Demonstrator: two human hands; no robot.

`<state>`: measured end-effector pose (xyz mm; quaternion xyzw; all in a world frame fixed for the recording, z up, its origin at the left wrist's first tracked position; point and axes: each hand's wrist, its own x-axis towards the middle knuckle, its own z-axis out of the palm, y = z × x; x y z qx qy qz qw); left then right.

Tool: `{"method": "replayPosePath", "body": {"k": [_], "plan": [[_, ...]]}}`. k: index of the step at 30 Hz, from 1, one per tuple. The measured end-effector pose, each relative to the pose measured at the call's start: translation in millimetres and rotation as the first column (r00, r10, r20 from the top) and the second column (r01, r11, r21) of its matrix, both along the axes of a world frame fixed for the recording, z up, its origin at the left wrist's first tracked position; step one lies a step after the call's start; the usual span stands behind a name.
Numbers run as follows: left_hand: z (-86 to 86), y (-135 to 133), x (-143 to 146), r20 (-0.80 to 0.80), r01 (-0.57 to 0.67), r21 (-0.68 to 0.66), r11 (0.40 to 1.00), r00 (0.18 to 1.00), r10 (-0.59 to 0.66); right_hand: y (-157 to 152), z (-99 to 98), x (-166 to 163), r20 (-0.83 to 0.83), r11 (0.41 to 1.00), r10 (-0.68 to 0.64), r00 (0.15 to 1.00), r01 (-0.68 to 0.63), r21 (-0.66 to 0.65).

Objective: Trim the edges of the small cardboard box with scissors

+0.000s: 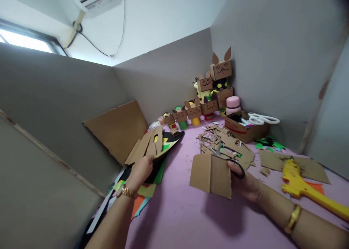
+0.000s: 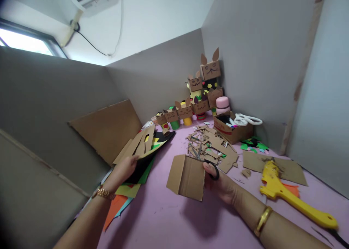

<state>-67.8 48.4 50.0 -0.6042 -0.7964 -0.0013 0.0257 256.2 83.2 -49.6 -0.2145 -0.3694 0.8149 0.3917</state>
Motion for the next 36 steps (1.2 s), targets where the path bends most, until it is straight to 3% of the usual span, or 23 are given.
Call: {"method": "replayPosePath", "body": {"k": [3, 6, 11, 14, 18, 21, 32, 36], "plan": [[15.2, 4, -10, -0.046, -0.008, 0.035, 0.999, 0.999, 0.010, 1, 2.2, 1, 0.005, 1.000, -0.005, 1.000, 0.005, 0.006], [17.0, 1, -8, -0.079, 0.039, 0.074, 0.997, 0.996, -0.033, 0, 3.3, 2, 0.012, 1.000, 0.000, 1.000, 0.000, 0.012], [-3.0, -11, 12, -0.117, 0.274, 0.026, 0.961, 0.956, -0.270, 0, 1.2, 3, 0.010, 1.000, -0.005, 1.000, 0.005, 0.011], [-20.5, -21, 23, -0.181, 0.331, -0.026, 0.943, 0.927, -0.330, 0, -0.1, 3, 0.009, 1.000, 0.000, 1.000, 0.000, 0.015], [-37.3, -31, 33, -0.304, 0.248, -0.048, 0.968, 0.919, -0.250, 0, -0.7, 2, 0.011, 1.000, -0.002, 1.000, 0.001, 0.023], [-39.6, -32, 34, -0.376, 0.180, -0.032, 0.983, 0.909, -0.179, 0, -0.6, 2, 0.013, 1.000, 0.002, 1.000, -0.002, 0.022], [2.0, -15, -2, -0.408, 0.014, 0.001, 1.000, 0.913, -0.012, 0, -1.2, 2, 0.014, 1.000, 0.011, 1.000, -0.011, 0.009], [3.7, -17, 0, -0.365, 0.029, 0.000, 1.000, 0.931, -0.027, 0, -3.1, 2, 0.014, 1.000, -0.010, 1.000, 0.010, -0.017]]}}
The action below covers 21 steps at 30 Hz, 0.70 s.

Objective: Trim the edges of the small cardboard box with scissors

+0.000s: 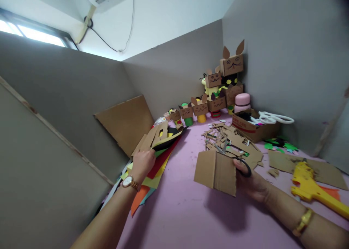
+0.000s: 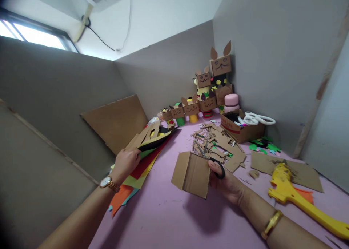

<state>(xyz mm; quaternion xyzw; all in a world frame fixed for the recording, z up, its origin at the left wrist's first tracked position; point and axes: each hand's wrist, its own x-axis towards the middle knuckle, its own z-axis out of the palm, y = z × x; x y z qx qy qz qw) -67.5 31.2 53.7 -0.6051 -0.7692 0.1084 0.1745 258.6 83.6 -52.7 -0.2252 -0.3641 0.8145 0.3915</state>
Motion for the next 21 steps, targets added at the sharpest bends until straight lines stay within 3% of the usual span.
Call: {"method": "replayPosePath", "body": {"k": [11, 16, 19, 21], "plan": [[-41.0, -41, 32, 0.322, 0.271, -0.064, 0.960, 0.917, -0.237, -1, -1.4, 0, 0.021, 1.000, -0.003, 1.000, 0.004, -0.024], [-56.5, -51, 26, 0.337, 0.208, -0.050, 0.977, 0.924, -0.179, -1, -6.2, 1, 0.052, 1.000, 0.008, 0.999, -0.007, -0.022], [-65.4, -49, 27, 0.303, 0.139, -0.025, 0.990, 0.945, -0.125, 0, -11.1, 4, 0.051, 0.996, -0.084, 0.995, 0.085, -0.032], [-70.3, -45, 28, 0.283, 0.107, -0.018, 0.994, 0.954, -0.097, 1, -14.5, 6, 0.064, 0.995, -0.061, 0.996, 0.066, -0.071]]}}
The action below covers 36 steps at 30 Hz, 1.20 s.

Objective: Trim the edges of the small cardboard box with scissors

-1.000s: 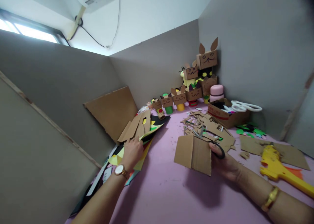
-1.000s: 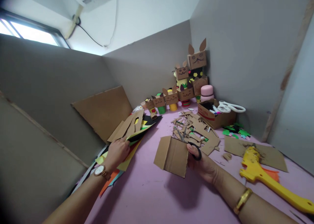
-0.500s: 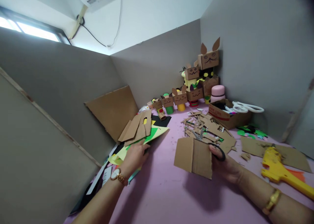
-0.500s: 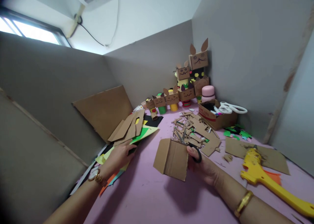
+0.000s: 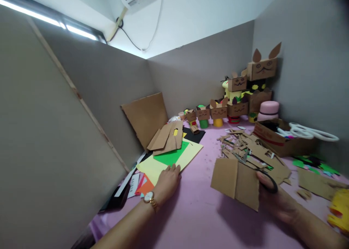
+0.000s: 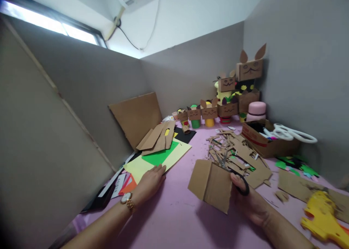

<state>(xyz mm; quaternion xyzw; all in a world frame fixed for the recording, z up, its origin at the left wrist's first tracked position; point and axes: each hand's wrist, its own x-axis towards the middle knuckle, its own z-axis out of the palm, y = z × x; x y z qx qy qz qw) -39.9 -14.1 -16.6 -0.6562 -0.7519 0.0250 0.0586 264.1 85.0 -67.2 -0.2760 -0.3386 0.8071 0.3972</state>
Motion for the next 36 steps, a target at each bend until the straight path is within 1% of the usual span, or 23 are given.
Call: {"method": "replayPosePath", "body": {"k": [5, 7, 11, 13, 15, 17, 20, 22, 23, 25, 31, 36], "plan": [[-6.3, 5, 1, -0.039, -0.038, 0.002, 0.999, 0.999, 0.038, -1, -6.6, 2, 0.024, 0.997, -0.074, 0.997, 0.073, 0.007], [-7.8, 5, 2, -0.062, -0.041, 0.012, 0.999, 0.997, 0.041, -1, -8.8, 2, 0.042, 0.997, -0.074, 0.996, 0.073, 0.016], [-10.2, 5, 7, -0.124, -0.035, 0.055, 0.998, 0.991, 0.041, -1, -10.3, 1, 0.046, 0.993, -0.115, 0.992, 0.115, 0.009], [-7.4, 6, 8, -0.150, -0.003, 0.072, 0.997, 0.989, 0.014, -1, -7.6, 0, 0.034, 0.996, -0.093, 0.995, 0.093, 0.007], [1.1, 10, 5, -0.165, 0.055, 0.073, 0.996, 0.985, -0.043, -2, -2.7, -1, 0.024, 0.999, -0.045, 0.999, 0.045, 0.020], [15.0, 15, -2, -0.181, 0.110, 0.070, 0.991, 0.979, -0.096, -3, 2.6, -2, 0.002, 0.999, -0.025, 1.000, 0.025, 0.032], [38.2, 26, -16, -0.235, 0.110, 0.094, 0.989, 0.968, -0.085, -3, 7.9, -4, -0.014, 0.999, -0.011, 1.000, 0.011, 0.036], [48.3, 31, -22, -0.279, 0.096, 0.104, 0.990, 0.958, -0.063, -3, 9.6, -4, -0.014, 0.999, -0.007, 1.000, 0.007, 0.032], [50.5, 33, -22, -0.300, 0.094, 0.102, 0.990, 0.952, -0.059, -3, 10.3, -4, -0.013, 1.000, 0.002, 1.000, -0.002, 0.031], [49.7, 33, -20, -0.338, 0.100, 0.083, 0.992, 0.939, -0.066, -4, 11.6, -4, -0.011, 0.999, 0.023, 1.000, -0.023, 0.034], [33.6, 21, -13, -0.396, 0.077, 0.016, 0.997, 0.916, -0.064, -3, 11.5, -2, -0.007, 0.994, 0.063, 0.998, -0.062, 0.085], [33.1, 21, -11, -0.401, 0.099, -0.012, 0.995, 0.911, -0.095, 2, 6.8, 0, 0.015, 0.989, 0.095, 0.995, -0.097, 0.111]]}}
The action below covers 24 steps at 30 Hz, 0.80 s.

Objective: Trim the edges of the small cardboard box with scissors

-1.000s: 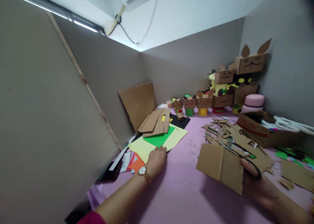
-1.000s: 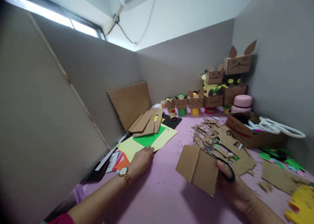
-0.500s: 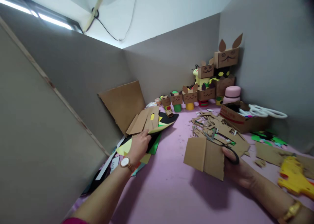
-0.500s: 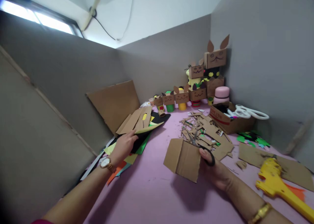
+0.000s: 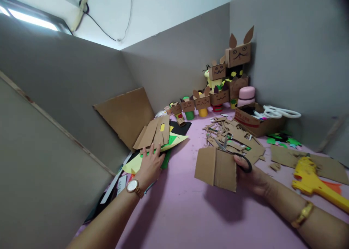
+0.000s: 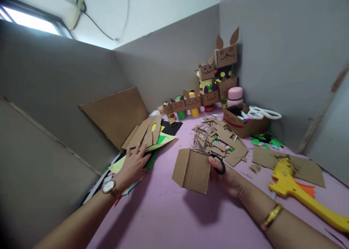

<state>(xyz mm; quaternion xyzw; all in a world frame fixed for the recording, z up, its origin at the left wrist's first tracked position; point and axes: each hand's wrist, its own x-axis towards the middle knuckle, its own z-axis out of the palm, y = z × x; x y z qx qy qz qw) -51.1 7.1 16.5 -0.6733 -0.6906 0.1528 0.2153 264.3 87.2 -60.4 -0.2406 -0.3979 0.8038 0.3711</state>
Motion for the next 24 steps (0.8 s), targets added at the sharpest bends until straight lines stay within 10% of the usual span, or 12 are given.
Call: {"method": "replayPosePath", "body": {"k": [24], "plan": [[33.0, 22, -39, 0.251, -0.101, -0.115, 0.988, 0.960, 0.127, -2, 2.7, -2, 0.005, 1.000, 0.003, 1.000, -0.003, 0.019]]}}
